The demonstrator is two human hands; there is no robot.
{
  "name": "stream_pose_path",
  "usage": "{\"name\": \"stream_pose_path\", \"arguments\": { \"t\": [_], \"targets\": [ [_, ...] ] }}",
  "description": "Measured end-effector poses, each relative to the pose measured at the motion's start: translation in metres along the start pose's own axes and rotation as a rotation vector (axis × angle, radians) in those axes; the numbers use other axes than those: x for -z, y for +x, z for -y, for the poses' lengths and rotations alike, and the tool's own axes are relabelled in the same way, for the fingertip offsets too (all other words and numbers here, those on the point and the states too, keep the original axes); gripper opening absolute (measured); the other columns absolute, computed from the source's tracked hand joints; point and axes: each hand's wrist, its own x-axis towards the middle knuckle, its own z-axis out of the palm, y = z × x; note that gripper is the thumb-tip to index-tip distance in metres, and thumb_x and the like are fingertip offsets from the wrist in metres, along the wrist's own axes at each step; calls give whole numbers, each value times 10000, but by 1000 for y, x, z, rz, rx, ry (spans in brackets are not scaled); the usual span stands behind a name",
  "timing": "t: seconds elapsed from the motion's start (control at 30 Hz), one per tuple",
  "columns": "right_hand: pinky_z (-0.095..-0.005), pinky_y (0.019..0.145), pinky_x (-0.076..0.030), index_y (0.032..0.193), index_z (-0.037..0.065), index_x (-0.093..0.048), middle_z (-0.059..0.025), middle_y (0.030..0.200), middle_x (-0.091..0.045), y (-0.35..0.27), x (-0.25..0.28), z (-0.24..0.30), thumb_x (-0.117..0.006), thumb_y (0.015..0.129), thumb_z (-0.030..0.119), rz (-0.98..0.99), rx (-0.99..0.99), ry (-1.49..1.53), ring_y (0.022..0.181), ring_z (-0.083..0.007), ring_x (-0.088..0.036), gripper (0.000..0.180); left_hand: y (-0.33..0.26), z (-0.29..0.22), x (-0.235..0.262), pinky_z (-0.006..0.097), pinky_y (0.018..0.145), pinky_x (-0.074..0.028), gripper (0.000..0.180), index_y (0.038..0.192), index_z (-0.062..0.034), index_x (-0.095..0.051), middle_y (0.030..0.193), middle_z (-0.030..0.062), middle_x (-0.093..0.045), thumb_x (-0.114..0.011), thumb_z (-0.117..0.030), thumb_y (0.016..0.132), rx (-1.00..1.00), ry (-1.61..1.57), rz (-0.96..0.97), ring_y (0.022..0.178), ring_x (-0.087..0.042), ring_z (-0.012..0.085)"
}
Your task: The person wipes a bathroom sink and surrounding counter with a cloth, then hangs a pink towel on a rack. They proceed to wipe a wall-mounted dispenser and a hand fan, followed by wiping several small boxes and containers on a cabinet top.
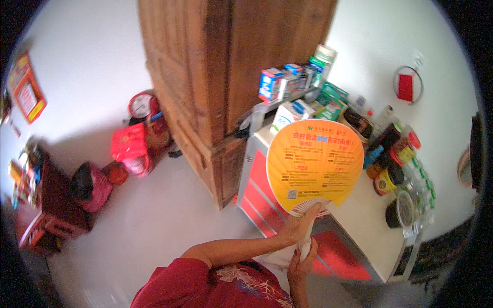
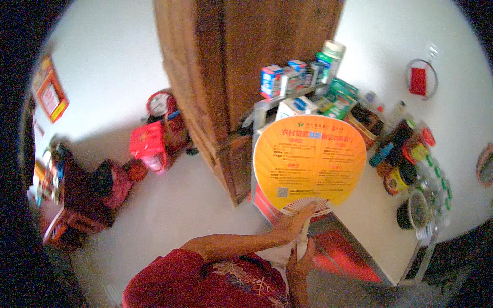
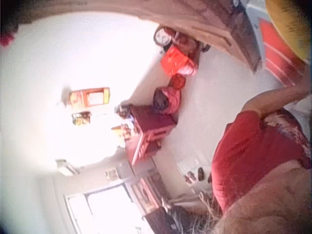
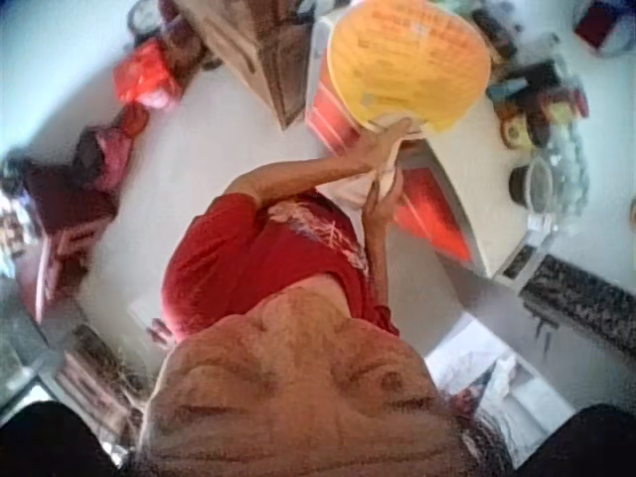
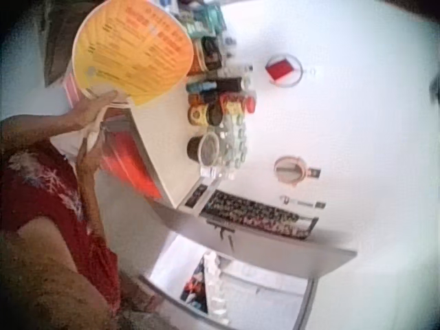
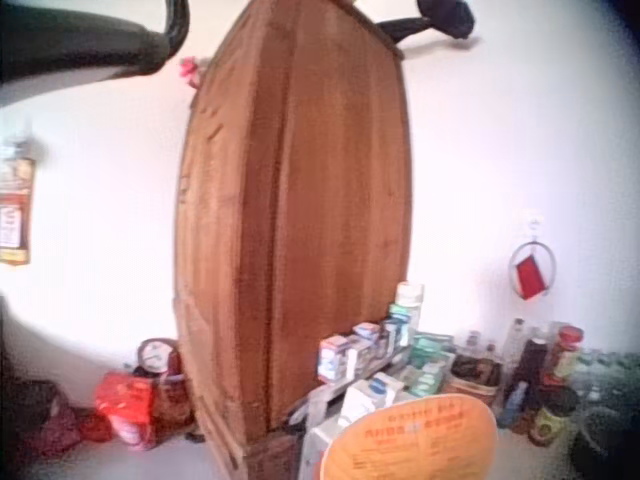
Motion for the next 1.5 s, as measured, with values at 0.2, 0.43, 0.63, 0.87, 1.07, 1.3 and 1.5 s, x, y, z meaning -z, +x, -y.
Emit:
{"name": "stream_pose_path", "arguments": {
  "t": [0.2,0.43,0.63,0.87,1.07,1.3,1.5],
  "targets": [
    [-390,932,-386,1295,-27,-352,-204,1204,-474,-6,35,-98,-545,842,229,141,360,198,1062,-328,-503,554,-6,-3,10,305,940,-425,309,1220,10,-500,1170,76,-560,-432,-136,957,-92,-203,-76,1094,-519,172],
    [-390,954,-371,1323,-3,-298,-210,1245,-439,43,-7,-4,-461,915,311,206,138,130,1114,-324,-470,540,-44,24,8,291,919,-409,318,1185,3,-541,1136,68,-581,-434,-188,956,57,-176,-185,1055,-527,167],
    [-387,877,-403,1257,-42,-374,-219,1089,-527,18,-43,34,-450,915,170,415,267,306,1003,-302,-528,409,-57,3,59,322,821,-468,355,1115,1,-576,1049,83,-621,-487,-284,923,-101,-109,-573,956,-578,188],
    [-409,817,-455,1286,-28,-369,-220,1069,-559,21,-88,63,-538,849,137,977,173,284,946,-314,-575,497,-66,-41,198,320,593,-502,395,1119,-6,-566,892,121,-634,-486,-339,923,-71,-277,-596,657,-590,154],
    [-390,918,-404,1327,6,-358,-179,1195,-474,60,-163,144,-439,859,45,596,353,531,1036,-254,-512,476,-86,-73,300,292,436,-436,151,993,-48,-542,880,85,-593,-520,-168,904,34,-441,-520,500,-481,138],
    [-428,817,-407,1265,103,-460,-131,1150,-484,77,-289,277,-553,745,60,425,1028,122,915,-303,-497,531,-100,-71,327,373,695,-482,277,1123,-90,-505,981,104,-524,-543,-249,899,190,-454,-433,869,-535,172],
    [-434,810,-390,1246,118,-482,-130,1188,-470,137,-331,309,-554,772,13,194,857,-84,968,-323,-471,491,-99,-100,359,229,436,-219,136,834,-95,-521,547,-39,-290,-530,-206,913,323,-437,-297,465,-240,76]
  ]
}}
